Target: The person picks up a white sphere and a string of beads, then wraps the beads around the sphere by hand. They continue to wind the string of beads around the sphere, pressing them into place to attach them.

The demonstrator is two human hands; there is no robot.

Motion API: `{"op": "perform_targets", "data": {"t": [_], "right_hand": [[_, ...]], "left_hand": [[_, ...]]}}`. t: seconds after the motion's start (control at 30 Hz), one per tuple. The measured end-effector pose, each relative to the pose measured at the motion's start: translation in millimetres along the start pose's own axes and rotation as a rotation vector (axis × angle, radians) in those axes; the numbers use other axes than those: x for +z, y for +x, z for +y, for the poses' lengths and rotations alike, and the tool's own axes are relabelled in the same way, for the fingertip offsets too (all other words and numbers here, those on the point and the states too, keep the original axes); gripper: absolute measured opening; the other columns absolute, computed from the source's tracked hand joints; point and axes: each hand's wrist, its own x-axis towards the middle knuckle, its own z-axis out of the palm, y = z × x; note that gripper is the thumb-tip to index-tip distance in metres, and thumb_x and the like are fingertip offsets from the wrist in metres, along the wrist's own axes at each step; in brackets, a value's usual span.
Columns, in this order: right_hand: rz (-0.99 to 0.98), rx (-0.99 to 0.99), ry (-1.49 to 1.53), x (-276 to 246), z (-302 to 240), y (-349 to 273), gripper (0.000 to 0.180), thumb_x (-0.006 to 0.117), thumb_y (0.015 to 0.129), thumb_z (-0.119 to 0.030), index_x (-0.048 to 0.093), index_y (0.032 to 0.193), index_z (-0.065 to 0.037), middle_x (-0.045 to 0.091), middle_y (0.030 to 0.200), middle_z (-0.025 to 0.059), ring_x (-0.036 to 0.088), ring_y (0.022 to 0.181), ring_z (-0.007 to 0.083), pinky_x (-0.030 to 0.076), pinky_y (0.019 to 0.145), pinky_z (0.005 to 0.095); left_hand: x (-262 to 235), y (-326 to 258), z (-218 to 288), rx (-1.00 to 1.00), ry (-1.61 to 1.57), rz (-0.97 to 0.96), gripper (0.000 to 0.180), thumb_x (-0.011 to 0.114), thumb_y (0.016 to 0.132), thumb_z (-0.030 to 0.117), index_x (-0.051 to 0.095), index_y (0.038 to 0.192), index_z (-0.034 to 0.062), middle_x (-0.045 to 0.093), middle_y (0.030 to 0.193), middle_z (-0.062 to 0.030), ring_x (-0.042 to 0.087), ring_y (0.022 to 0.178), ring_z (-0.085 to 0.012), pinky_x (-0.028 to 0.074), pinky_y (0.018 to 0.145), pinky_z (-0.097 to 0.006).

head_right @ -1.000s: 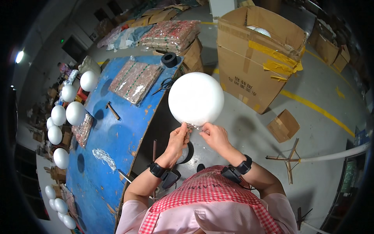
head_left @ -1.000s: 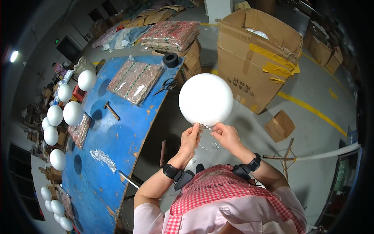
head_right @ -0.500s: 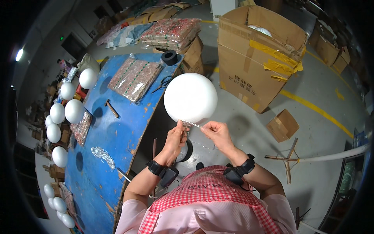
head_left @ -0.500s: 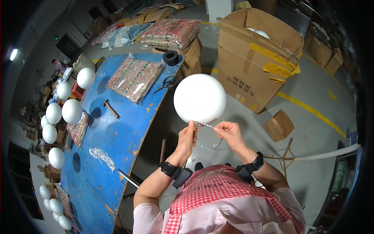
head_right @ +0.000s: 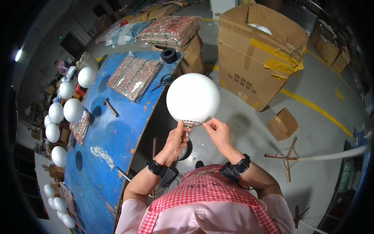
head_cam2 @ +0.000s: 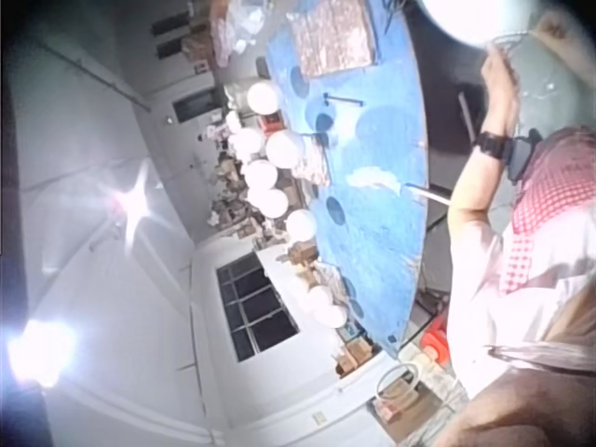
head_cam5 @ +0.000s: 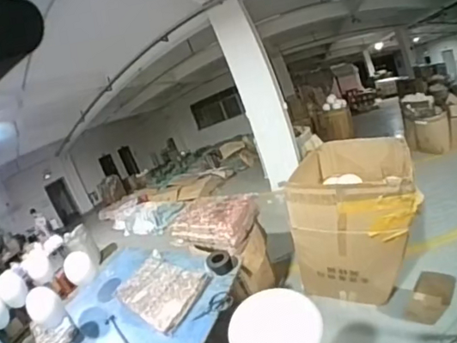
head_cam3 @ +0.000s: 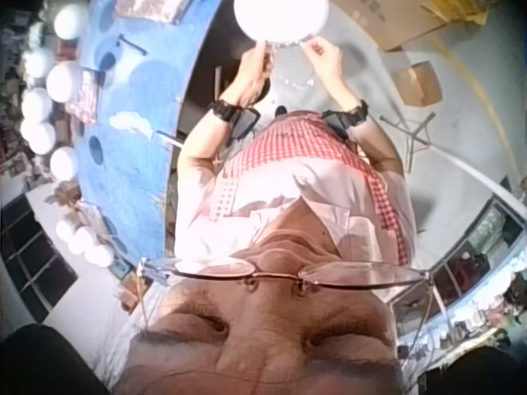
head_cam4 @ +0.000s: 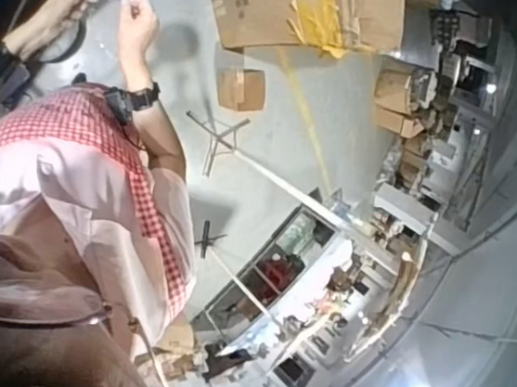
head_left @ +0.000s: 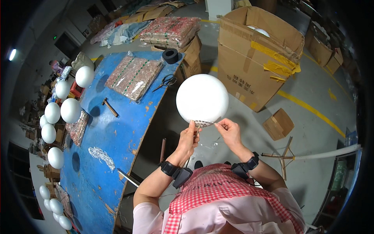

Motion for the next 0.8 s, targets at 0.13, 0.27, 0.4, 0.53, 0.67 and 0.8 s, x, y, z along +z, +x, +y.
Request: {"op": "perform_targets", "data": {"t": [0.13, 0.27, 0.4, 0.53, 0.67, 0.8], "right_hand": [[-0.012, 0.028, 0.014, 2, 8, 1, 0.014, 0.065, 0.083, -0.008, 0.059, 0.074, 0.001, 0.054, 0.059, -0.0042, 0.044, 0.054, 0.0011, 0.035, 0.047, 0.0184], [-0.035, 0.057, -0.015, 2, 8, 1, 0.014, 0.062, 0.086, -0.009, 0.059, 0.076, 0.001, 0.06, 0.064, -0.0008, 0.05, 0.055, 0.0032, 0.039, 0.049, 0.0185], [-0.038, 0.116, 0.214, 10, 14, 1, 0.011, 0.06, 0.088, -0.009, 0.058, 0.082, 0.0, 0.064, 0.071, 0.003, 0.056, 0.061, 0.0063, 0.044, 0.055, 0.019], [0.035, -0.003, 0.456, 0, 21, 0, 0.013, 0.056, 0.091, -0.012, 0.057, 0.087, 0.0, 0.065, 0.08, 0.0061, 0.062, 0.071, 0.0111, 0.049, 0.068, 0.0259], [0.123, -0.181, 0.548, -10, 10, 4, 0.01, 0.053, 0.092, -0.008, 0.057, 0.09, 0.001, 0.064, 0.087, 0.0092, 0.061, 0.079, 0.0149, 0.047, 0.075, 0.0271], [0.156, -0.243, 0.59, -9, -12, 2, 0.009, 0.054, 0.091, -0.007, 0.056, 0.091, 0.002, 0.063, 0.089, 0.009, 0.059, 0.084, 0.0148, 0.046, 0.08, 0.0288]], "left_hand": [[0, 1, -1, -0.02, -0.014, -0.014, 0.054, 0.045, 0.091, 0.054, 0.057, 0.084, 0.0025, 0.043, 0.062, 0.0039, 0.035, 0.049, -0.0045, 0.024, 0.041, -0.019], [1, -1, 1, -0.045, -0.004, -0.046, 0.051, 0.043, 0.092, 0.053, 0.057, 0.084, 0.0045, 0.042, 0.061, 0.0046, 0.037, 0.05, -0.0046, 0.027, 0.043, -0.02], [-2, 4, -4, -0.034, -0.017, -0.101, 0.033, 0.049, 0.094, 0.038, 0.058, 0.09, 0.0067, 0.047, 0.068, 0.0042, 0.039, 0.055, -0.0039, 0.027, 0.046, -0.019], [2, 0, -17, 0.413, 0.372, -0.223, 0.031, 0.048, 0.091, 0.009, 0.05, 0.122, 0.0096, 0.048, 0.082, 0.0003, 0.043, 0.067, -0.0056, 0.038, 0.057, -0.02], [1, -7, -15, 0.479, 0.583, -0.443, 0.067, 0.045, 0.085, -0.004, 0.028, 0.144, 0.023, 0.046, 0.088, -0.0029, 0.046, 0.072, -0.0105, 0.045, 0.068, -0.024], [-1, -6, 10, 0.445, 0.657, -0.515, 0.077, 0.043, 0.082, -0.008, 0.019, 0.146, 0.0264, 0.048, 0.089, -0.0034, 0.046, 0.072, -0.0111, 0.045, 0.069, -0.024]]}}
